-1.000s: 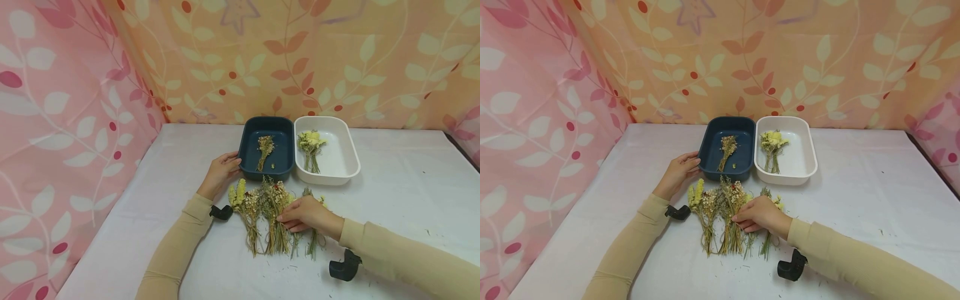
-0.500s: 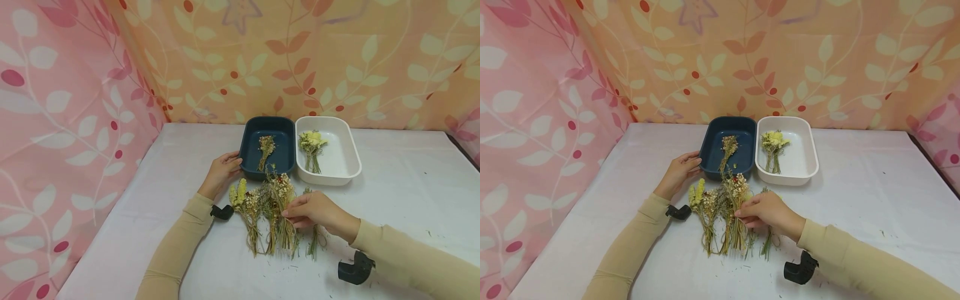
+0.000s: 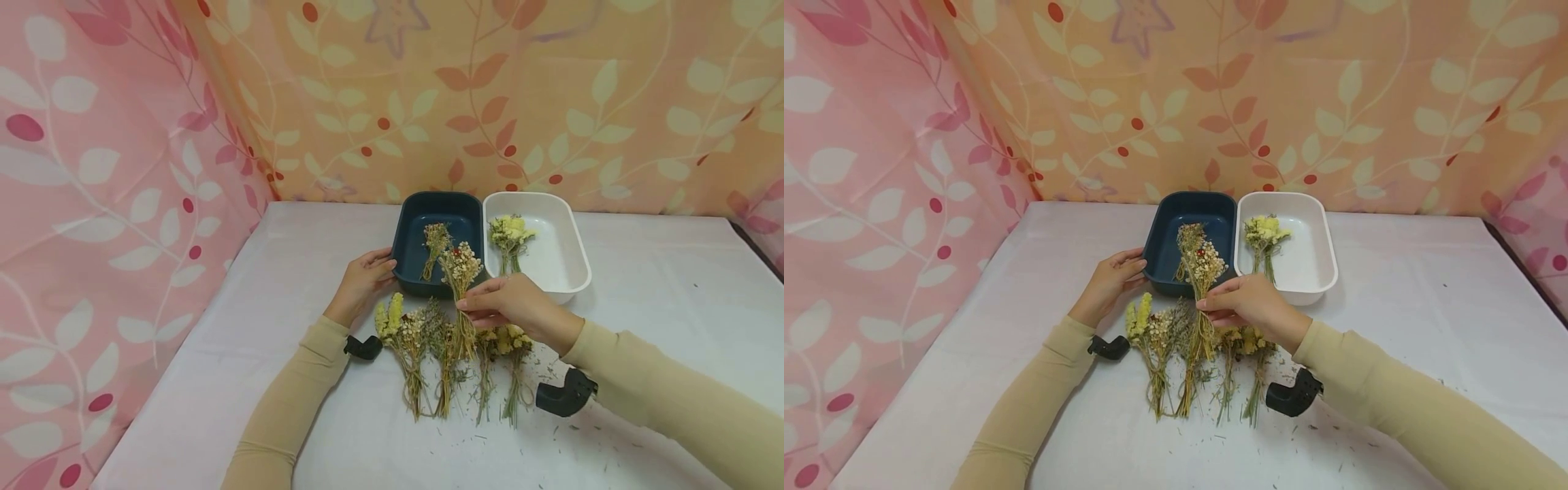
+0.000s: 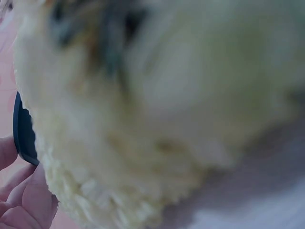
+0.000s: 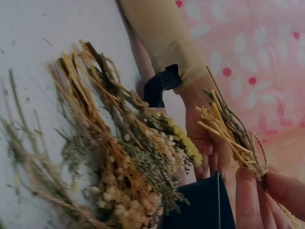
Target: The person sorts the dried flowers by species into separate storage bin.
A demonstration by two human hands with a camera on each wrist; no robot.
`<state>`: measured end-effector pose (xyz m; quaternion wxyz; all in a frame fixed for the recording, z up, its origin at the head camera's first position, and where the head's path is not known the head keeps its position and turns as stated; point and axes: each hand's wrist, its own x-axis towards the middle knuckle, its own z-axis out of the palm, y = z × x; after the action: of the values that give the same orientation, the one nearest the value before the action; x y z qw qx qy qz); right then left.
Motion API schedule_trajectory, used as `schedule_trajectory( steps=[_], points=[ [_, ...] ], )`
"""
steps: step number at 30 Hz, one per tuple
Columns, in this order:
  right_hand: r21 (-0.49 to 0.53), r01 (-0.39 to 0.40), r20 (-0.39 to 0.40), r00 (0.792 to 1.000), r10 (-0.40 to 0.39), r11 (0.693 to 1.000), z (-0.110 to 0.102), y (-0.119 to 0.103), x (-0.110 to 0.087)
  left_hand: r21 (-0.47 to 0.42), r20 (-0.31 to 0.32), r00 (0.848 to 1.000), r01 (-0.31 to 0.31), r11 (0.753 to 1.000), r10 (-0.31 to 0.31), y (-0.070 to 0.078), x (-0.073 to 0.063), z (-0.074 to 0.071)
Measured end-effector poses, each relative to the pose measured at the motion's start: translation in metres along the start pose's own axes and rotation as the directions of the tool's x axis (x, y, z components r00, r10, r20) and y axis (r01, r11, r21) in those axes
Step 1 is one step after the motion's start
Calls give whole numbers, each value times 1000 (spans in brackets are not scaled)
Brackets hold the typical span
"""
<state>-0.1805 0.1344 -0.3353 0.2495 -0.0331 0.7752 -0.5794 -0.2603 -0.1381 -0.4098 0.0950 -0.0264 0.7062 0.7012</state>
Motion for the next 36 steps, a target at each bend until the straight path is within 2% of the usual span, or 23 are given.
schedule_trajectory(
  steps=[7, 13, 18, 30, 36],
  points=[
    [-25, 7, -7, 1000, -8, 1000, -2, -12, 21, -13, -7, 1000, -2, 1000, 2, -1, 0, 0],
    [48, -15, -6, 1000, 15, 999, -3, -25, 39, -28, -15, 1000, 1, 1000, -2, -1, 0, 1],
    [95, -24, -49, 998, 29, 995, -6, -33, 55, -27, -15, 1000, 0, 1000, -1, -1, 0, 0],
    [115, 1, -100, 995, 11, 993, -17, -43, 81, -36, -2, 1000, -21, 999, 21, 2, 0, 4],
    [151, -3, -105, 994, 19, 988, -17, -43, 95, -23, -3, 1000, -9, 1000, 9, 0, -2, 2]
  ],
)
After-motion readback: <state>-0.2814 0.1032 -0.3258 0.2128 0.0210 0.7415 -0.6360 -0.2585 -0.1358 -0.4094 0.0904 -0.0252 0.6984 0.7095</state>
